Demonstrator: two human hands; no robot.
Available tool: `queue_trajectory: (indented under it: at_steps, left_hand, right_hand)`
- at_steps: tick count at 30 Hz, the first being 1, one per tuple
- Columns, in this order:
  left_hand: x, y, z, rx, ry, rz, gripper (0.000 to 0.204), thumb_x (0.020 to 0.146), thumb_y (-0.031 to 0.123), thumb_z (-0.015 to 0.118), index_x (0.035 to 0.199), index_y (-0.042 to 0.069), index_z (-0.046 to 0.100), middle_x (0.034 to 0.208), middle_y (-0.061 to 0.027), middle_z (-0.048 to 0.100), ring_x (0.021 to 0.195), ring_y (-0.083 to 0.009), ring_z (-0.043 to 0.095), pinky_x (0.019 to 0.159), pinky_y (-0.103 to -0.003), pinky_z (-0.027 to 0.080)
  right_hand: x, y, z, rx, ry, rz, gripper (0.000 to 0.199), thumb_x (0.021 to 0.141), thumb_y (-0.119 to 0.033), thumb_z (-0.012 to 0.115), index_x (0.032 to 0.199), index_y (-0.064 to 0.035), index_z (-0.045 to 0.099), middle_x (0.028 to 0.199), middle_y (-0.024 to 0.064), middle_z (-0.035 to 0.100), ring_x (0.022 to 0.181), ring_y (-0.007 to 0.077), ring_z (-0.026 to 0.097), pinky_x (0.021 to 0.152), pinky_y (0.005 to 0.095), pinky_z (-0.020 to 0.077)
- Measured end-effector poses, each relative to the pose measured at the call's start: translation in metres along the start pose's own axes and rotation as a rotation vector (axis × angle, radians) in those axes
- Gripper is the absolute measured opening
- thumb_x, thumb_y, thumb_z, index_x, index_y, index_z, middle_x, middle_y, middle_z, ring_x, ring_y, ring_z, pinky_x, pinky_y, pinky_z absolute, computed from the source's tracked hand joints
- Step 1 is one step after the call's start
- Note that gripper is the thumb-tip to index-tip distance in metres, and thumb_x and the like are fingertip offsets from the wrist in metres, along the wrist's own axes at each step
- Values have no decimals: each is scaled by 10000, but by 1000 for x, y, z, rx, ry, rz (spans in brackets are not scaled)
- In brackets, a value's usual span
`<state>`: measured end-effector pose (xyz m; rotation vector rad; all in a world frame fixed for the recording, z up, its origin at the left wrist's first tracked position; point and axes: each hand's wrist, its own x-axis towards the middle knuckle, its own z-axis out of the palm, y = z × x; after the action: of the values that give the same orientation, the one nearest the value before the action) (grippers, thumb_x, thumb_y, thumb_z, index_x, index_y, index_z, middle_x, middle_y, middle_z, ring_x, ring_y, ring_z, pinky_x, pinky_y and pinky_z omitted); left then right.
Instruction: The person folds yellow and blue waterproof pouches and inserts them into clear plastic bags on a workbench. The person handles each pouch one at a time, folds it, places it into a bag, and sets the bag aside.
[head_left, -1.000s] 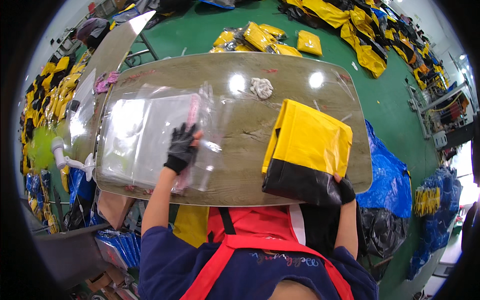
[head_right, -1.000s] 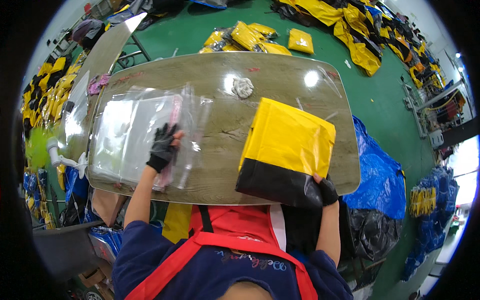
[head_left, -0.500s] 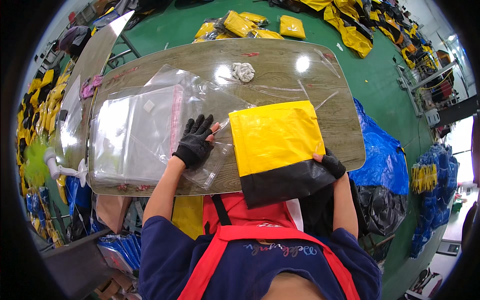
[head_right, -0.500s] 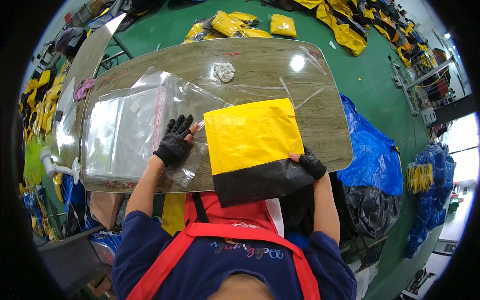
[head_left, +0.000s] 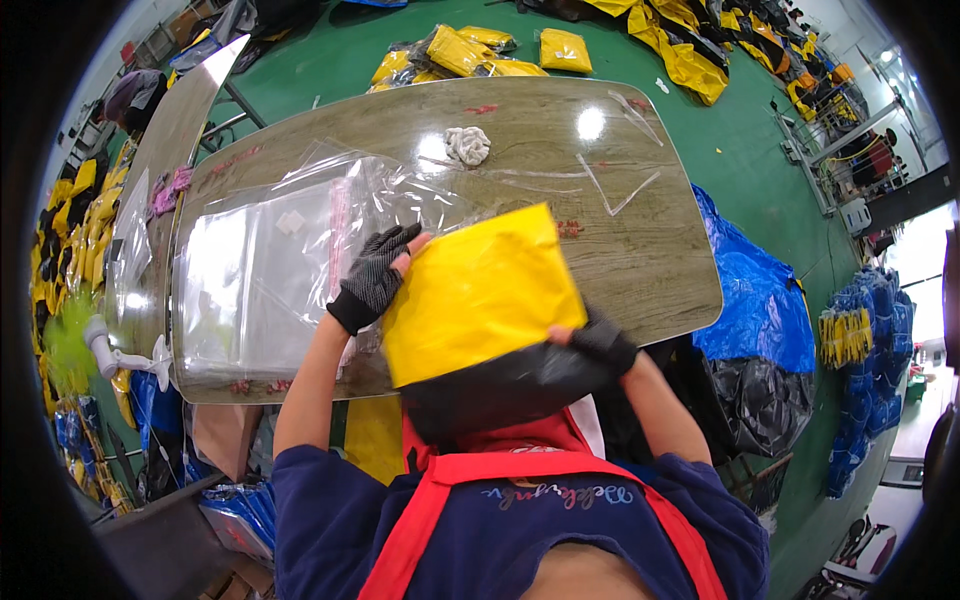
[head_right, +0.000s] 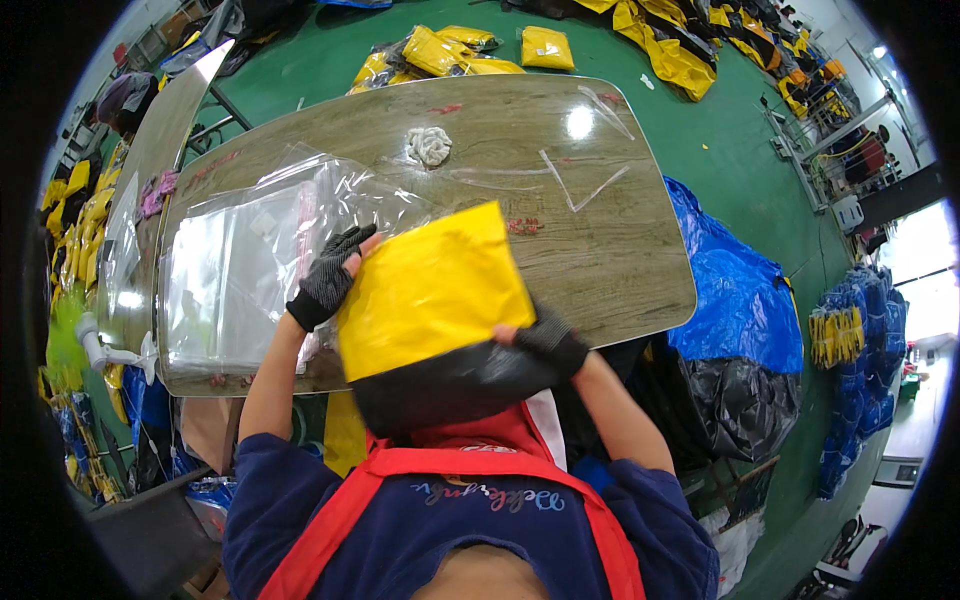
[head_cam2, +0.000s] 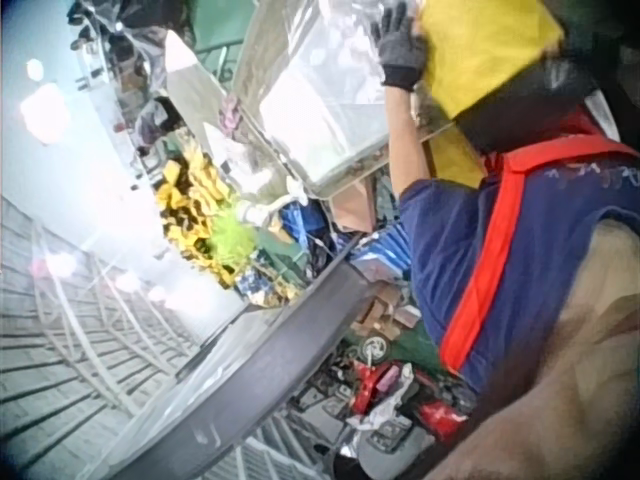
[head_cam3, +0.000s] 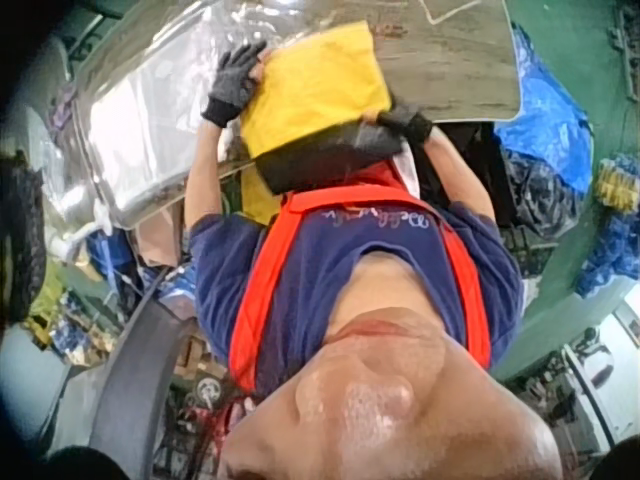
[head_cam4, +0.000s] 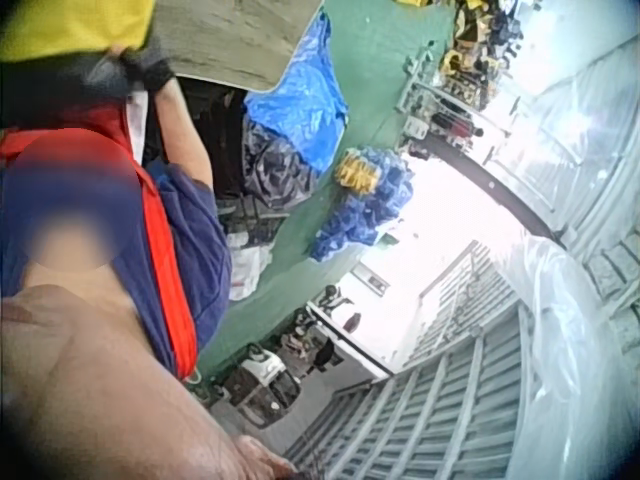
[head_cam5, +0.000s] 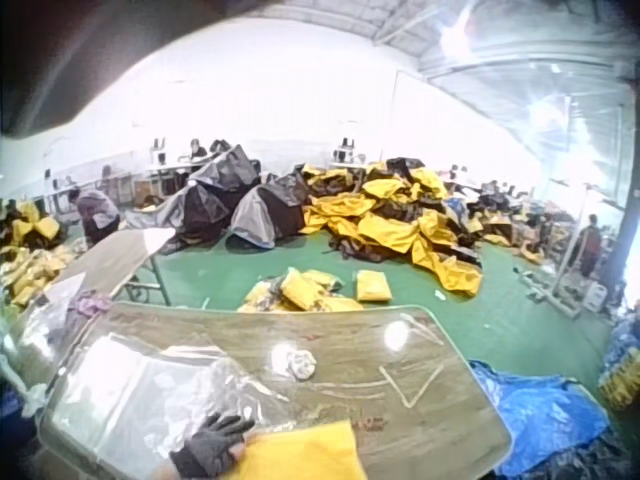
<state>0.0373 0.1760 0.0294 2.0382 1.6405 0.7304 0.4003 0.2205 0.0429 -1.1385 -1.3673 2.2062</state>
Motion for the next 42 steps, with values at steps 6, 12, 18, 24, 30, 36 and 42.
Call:
queue_trajectory:
  at_steps: [6,12,18,24,30,36,42]
  left_hand:
    - [-38,43,-10,219,-48,115,384,900,237,529,1259,100,542,1272,-122,558,1214,-329,481,1077,-464,291]
    - [-46,47,-13,98,-24,93,370,895,106,518,1264,82,531,1256,-150,561,1173,-345,516,1023,-429,375]
    - [-47,54,-15,177,-60,21,450,870,161,567,1308,88,488,1314,-170,510,1219,-374,467,1057,-452,324]
    - [-64,57,-2,349,-9,-86,486,870,220,581,1314,60,468,1374,-147,463,1308,-351,377,1117,-493,202]
    - [-68,57,6,169,293,-83,563,864,204,613,1358,19,416,1411,-203,406,1339,-359,337,1112,-451,222]
    - [-95,12,27,-1130,606,-778,564,920,200,579,1387,1,334,1358,-138,444,1216,-210,456,1015,-315,369]
    - [-83,22,-1,-1440,275,-708,579,854,227,646,1334,3,413,1218,-102,557,1120,-198,531,965,-309,420]
  right_hand:
    - [76,8,-20,-251,-25,-393,221,886,-234,629,953,-29,585,862,4,600,794,113,533,735,273,448]
    - [190,-74,43,-1102,-69,-188,710,706,-725,571,978,-84,704,1000,193,671,965,334,634,863,375,474]
    - [232,-68,72,-933,-446,-211,390,815,-437,660,887,-54,681,830,80,671,769,169,588,745,300,471]
    - [174,-61,-29,-400,-376,-23,342,865,-360,642,986,-42,607,869,1,575,836,110,526,763,256,434]
    - [95,-31,-32,-151,-314,122,463,812,-232,721,1177,19,587,1059,60,652,992,128,594,885,266,463]
    - [84,-1,8,-262,162,-346,335,782,-159,750,1039,18,627,903,71,673,820,107,610,754,236,481]
    - [77,-33,15,-316,213,-352,275,821,-229,710,940,13,657,796,57,658,734,107,577,697,248,466]
